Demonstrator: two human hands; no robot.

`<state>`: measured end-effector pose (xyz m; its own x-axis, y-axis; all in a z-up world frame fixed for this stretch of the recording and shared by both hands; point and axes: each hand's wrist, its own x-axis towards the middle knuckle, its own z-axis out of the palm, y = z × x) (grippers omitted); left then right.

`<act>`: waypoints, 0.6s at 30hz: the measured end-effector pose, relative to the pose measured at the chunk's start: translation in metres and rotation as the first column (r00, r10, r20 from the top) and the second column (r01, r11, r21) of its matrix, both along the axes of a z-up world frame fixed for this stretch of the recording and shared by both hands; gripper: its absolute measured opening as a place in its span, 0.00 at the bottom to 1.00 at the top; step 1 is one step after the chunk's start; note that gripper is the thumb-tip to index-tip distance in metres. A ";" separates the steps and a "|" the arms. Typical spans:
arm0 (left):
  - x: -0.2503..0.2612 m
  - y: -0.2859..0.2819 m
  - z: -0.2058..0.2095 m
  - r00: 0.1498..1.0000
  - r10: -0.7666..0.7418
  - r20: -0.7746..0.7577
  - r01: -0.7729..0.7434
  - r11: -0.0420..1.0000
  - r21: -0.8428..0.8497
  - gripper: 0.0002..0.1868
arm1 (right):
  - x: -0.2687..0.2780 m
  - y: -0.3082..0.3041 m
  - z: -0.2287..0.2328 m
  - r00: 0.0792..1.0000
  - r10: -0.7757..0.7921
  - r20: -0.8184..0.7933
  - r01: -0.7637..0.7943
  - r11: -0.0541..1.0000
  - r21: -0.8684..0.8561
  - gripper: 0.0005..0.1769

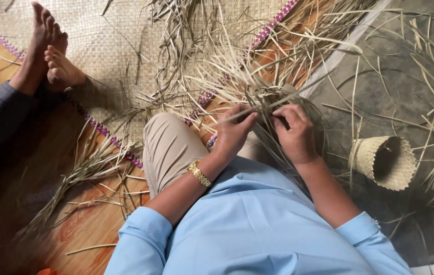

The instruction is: Weaving dried plant fibers to create or repair a woven object while sitting on a floor mat.

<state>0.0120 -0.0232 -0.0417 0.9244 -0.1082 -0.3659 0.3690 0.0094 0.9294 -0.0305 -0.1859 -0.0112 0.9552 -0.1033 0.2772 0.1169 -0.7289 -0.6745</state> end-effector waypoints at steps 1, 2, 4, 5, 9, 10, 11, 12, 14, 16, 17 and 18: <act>0.000 0.000 0.000 1.000 -0.001 0.002 0.001 1.000 0.001 0.07 | -0.001 -0.001 0.000 1.000 -0.001 0.002 0.001 1.000 0.001 0.10; -0.001 0.001 -0.001 1.000 0.022 -0.022 -0.023 1.000 -0.008 0.06 | -0.002 -0.001 -0.001 1.000 0.003 -0.025 -0.004 1.000 -0.020 0.10; -0.003 0.000 0.002 0.997 0.052 -0.049 -0.053 0.998 -0.016 0.06 | -0.003 -0.005 0.010 0.998 0.014 -0.056 -0.016 0.999 -0.041 0.10; -0.004 0.000 0.006 0.996 0.035 -0.078 -0.034 0.999 0.016 0.07 | -0.003 -0.007 0.022 0.997 0.032 -0.064 -0.036 0.998 -0.051 0.09; -0.004 -0.002 0.010 0.995 -0.011 -0.097 0.020 0.995 0.095 0.09 | 0.007 -0.006 0.065 0.999 0.042 -0.003 -0.042 0.998 -0.057 0.07; -0.007 0.001 0.006 0.996 -0.013 -0.091 0.021 0.996 0.092 0.09 | 0.012 0.001 0.071 0.999 0.040 0.002 -0.039 0.997 -0.060 0.07; -0.009 0.002 0.002 0.989 -0.092 -0.113 0.113 0.974 0.197 0.08 | 0.020 0.005 0.078 0.992 0.122 -0.022 -0.123 0.989 -0.080 0.08; -0.010 0.002 -0.001 0.976 -0.166 -0.142 0.202 0.933 0.299 0.08 | 0.028 0.011 0.085 0.978 0.202 -0.047 -0.206 0.974 -0.100 0.09; -0.012 0.000 0.013 0.972 -0.227 0.052 0.204 0.938 0.280 0.08 | 0.060 -0.006 0.065 0.972 0.214 -0.093 -0.226 0.965 -0.136 0.05; -0.015 0.000 0.021 0.934 -0.274 0.230 0.209 0.940 0.271 0.09 | 0.098 -0.023 0.047 0.963 0.225 -0.151 -0.248 0.955 -0.160 0.05; -0.016 0.001 0.021 0.921 -0.299 0.249 0.238 0.939 0.248 0.08 | 0.119 -0.032 0.039 0.974 0.153 -0.169 -0.174 0.978 -0.114 0.07; -0.018 0.002 0.021 0.907 -0.323 0.268 0.267 0.937 0.226 0.08 | 0.140 -0.041 0.031 0.978 0.082 -0.189 -0.097 0.993 -0.069 0.10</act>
<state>-0.0055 -0.0216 -0.0210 0.9286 -0.3514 -0.1190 0.0359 -0.2341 0.9715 0.1095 -0.2271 0.0203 0.9952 -0.0005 0.0978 0.0618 -0.7719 -0.6327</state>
